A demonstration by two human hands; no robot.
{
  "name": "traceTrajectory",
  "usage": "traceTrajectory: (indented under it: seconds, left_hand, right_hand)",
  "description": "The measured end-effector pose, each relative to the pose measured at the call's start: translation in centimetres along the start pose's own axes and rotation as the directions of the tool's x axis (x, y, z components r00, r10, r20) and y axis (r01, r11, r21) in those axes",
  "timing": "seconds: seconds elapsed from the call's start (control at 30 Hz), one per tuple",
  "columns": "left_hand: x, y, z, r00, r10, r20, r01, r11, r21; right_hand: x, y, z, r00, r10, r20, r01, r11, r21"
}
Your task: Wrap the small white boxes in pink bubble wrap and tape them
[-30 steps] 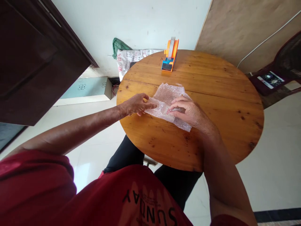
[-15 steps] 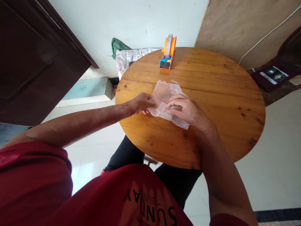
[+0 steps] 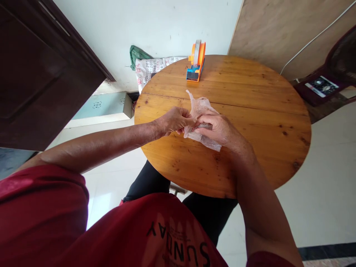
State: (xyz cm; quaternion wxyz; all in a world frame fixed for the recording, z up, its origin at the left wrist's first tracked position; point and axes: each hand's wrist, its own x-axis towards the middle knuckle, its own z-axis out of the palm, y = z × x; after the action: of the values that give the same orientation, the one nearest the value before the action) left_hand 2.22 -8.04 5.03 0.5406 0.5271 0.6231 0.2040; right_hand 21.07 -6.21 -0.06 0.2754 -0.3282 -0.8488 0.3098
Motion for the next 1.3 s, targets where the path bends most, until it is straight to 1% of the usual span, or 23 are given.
traceTrajectory:
  seconds: [0.17, 0.33, 0.4, 0.5, 0.57, 0.7, 0.8, 0.87, 1.0, 1.07, 1.13, 1.2, 1.23, 1.3]
  left_hand:
    - [0.0, 0.2, 0.3, 0.999, 0.039, 0.024, -0.040, 0.999, 0.010]
    - [0.2, -0.1, 0.4, 0.993, 0.095, 0.069, -0.098, 0.994, 0.050]
    - [0.3, -0.2, 0.3, 0.990, 0.115, 0.084, -0.123, 0.988, 0.095]
    - [0.6, -0.3, -0.1, 0.977, 0.149, 0.154, -0.176, 0.968, 0.178]
    - [0.8, -0.3, -0.5, 0.960, 0.181, 0.216, -0.230, 0.946, 0.227]
    - [1.3, 0.0, -1.2, 0.914, 0.212, 0.347, -0.316, 0.908, 0.277]
    - [1.8, 0.0, -1.5, 0.876, 0.262, 0.406, -0.391, 0.878, 0.277]
    - [2.2, -0.4, -1.8, 0.841, 0.305, 0.446, -0.442, 0.863, 0.244]
    - [3.0, -1.8, -2.2, 0.752, 0.380, 0.539, -0.500, 0.861, 0.091]
    - [3.3, -2.6, -2.2, 0.725, 0.421, 0.545, -0.539, 0.840, 0.068]
    - [3.4, -3.1, -1.9, 0.716, 0.471, 0.515, -0.599, 0.794, 0.106]
    - [3.4, -3.5, -1.4, 0.696, 0.539, 0.474, -0.670, 0.724, 0.161]
    - [3.3, -3.6, -1.2, 0.677, 0.573, 0.462, -0.707, 0.681, 0.191]
    - [3.2, -3.6, -1.0, 0.625, 0.637, 0.450, -0.775, 0.575, 0.263]
  right_hand:
    - [0.0, -0.4, -0.2, 0.998, 0.063, 0.032, -0.063, 0.998, -0.020]
    - [-0.1, -1.0, -0.3, 0.977, 0.210, -0.019, -0.211, 0.973, -0.092]
    - [-0.1, -1.1, -0.3, 0.973, 0.231, -0.027, -0.232, 0.967, -0.104]
    - [-0.2, -1.2, -0.4, 0.975, 0.221, -0.035, -0.223, 0.965, -0.135]
    - [-0.2, -1.2, -0.5, 0.970, 0.240, -0.028, -0.241, 0.957, -0.158]
    - [-0.3, -1.6, -1.0, 0.938, 0.346, 0.031, -0.333, 0.922, -0.195]
    - [-0.4, -1.8, -1.5, 0.926, 0.370, 0.081, -0.349, 0.916, -0.199]
    - [-0.6, -1.9, -1.7, 0.918, 0.382, 0.103, -0.357, 0.912, -0.203]
    - [-0.8, -1.7, -2.1, 0.903, 0.403, 0.147, -0.375, 0.908, -0.186]
    - [-0.8, -1.5, -2.3, 0.903, 0.398, 0.162, -0.374, 0.913, -0.162]
    - [-0.9, -1.4, -2.6, 0.906, 0.381, 0.183, -0.361, 0.923, -0.136]
    - [-0.9, -1.3, -2.9, 0.911, 0.357, 0.208, -0.344, 0.934, -0.098]
    - [-0.9, -1.2, -3.0, 0.912, 0.347, 0.217, -0.339, 0.938, -0.074]
    - [-0.9, -1.0, -3.2, 0.914, 0.342, 0.218, -0.343, 0.939, -0.031]
